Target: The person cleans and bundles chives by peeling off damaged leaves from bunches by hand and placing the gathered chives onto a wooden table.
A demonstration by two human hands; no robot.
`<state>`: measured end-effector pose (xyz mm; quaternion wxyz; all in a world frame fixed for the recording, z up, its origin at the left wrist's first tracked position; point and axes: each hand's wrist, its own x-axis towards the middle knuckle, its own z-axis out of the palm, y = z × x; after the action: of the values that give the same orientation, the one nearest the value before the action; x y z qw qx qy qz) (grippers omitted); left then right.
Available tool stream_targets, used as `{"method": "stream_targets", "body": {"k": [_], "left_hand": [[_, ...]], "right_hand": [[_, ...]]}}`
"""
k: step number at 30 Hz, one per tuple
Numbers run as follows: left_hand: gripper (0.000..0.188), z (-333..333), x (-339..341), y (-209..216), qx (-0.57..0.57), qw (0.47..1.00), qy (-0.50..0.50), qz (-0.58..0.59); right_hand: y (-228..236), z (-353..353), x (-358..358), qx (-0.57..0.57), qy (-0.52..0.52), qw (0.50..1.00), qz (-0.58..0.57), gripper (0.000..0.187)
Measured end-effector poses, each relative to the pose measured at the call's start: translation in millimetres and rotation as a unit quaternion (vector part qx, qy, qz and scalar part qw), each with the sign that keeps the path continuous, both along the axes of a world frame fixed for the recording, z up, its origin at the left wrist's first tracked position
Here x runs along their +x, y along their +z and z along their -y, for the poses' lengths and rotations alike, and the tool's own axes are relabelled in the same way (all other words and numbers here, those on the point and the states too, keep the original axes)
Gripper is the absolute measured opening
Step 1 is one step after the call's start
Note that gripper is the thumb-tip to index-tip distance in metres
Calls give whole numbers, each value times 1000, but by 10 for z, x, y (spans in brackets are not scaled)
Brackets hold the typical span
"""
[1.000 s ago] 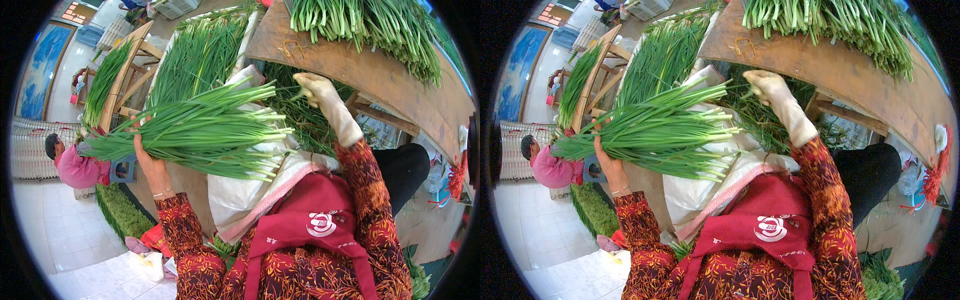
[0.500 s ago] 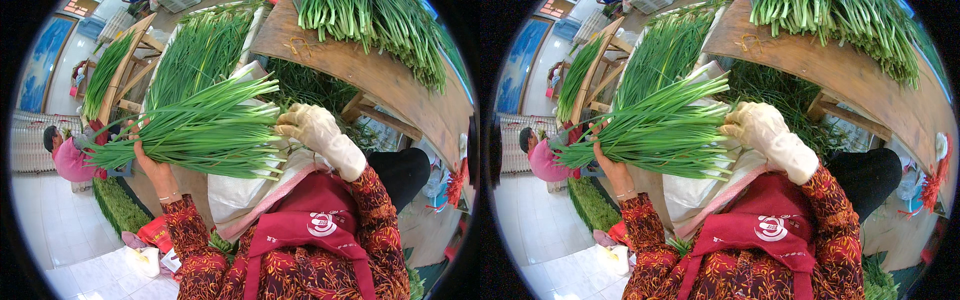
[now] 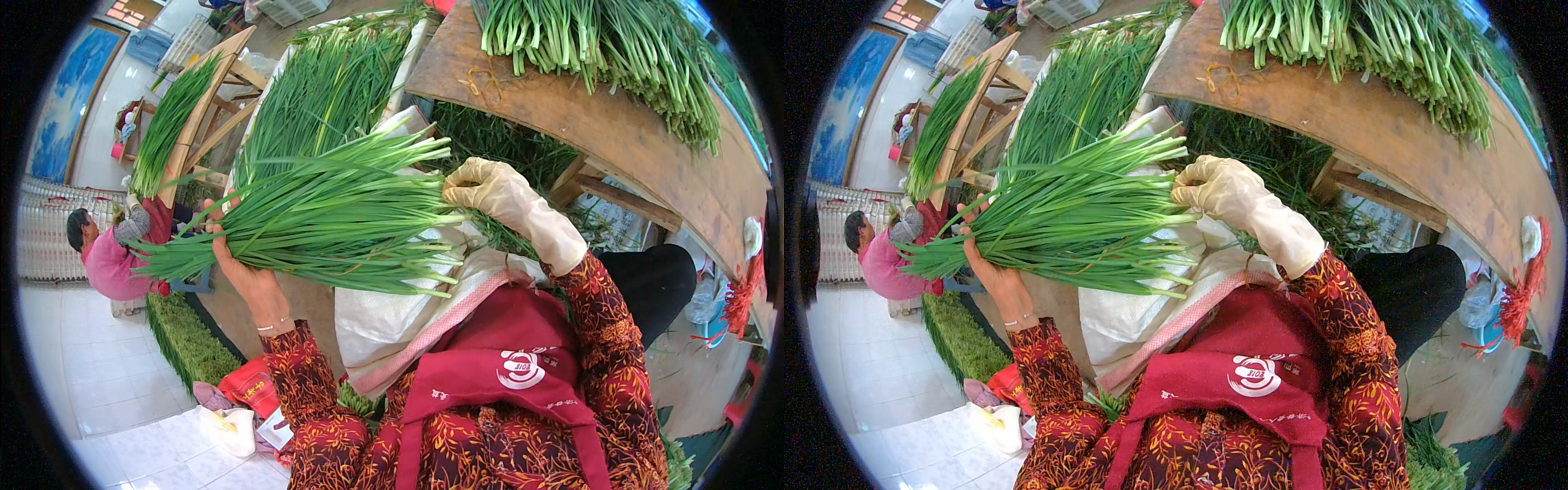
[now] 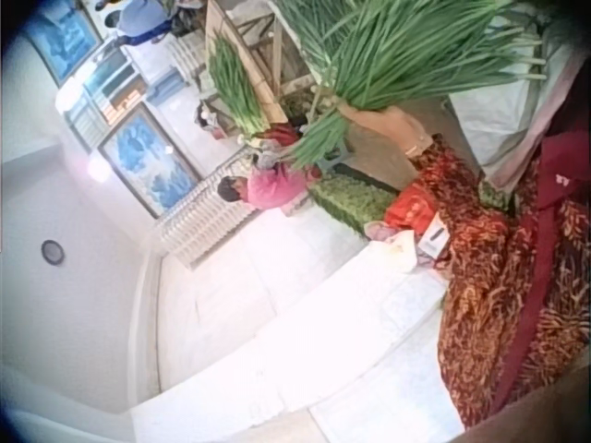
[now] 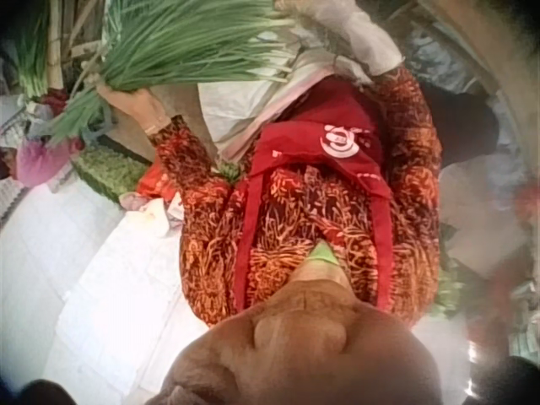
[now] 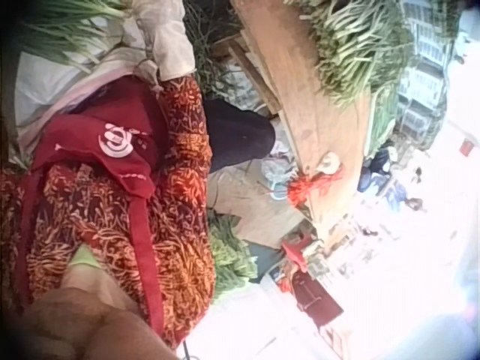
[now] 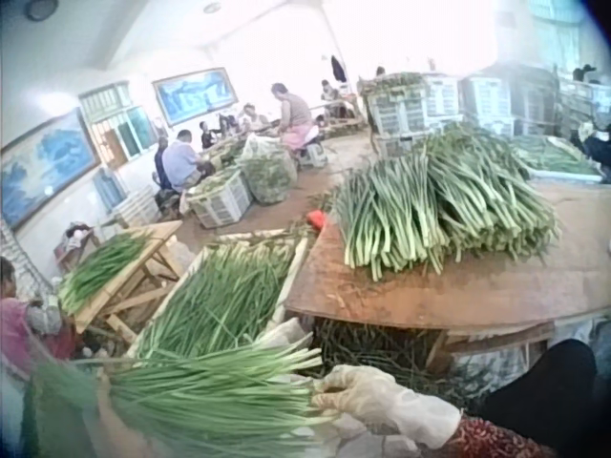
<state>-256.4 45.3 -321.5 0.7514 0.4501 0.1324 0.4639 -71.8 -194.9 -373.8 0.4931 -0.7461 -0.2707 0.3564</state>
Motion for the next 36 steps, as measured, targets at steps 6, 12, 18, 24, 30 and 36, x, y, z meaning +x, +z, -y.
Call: {"method": "stream_targets", "body": {"k": [6,12,18,24,30,36], "left_hand": [[42,-128,39,-62,-2,1000,-6,-18],[43,-34,69,-2,-10,999,-13,-39],[42,-356,-151,-170,-55,998,3,-23],[39,-449,-253,-386,-98,995,33,10],[46,-303,-69,-238,-61,998,26,-7],[42,-49,73,-100,-1,997,54,-56]], "right_hand": [[-140,24,-34,70,-82,993,46,25],[-129,39,14,130,-88,982,-103,21],[-519,455,262,172,-306,930,-107,31],[-610,370,-43,147,-99,960,-215,57],[-204,-343,131,277,-63,918,-276,35],[-227,-304,206,240,-124,915,-298,23]]}}
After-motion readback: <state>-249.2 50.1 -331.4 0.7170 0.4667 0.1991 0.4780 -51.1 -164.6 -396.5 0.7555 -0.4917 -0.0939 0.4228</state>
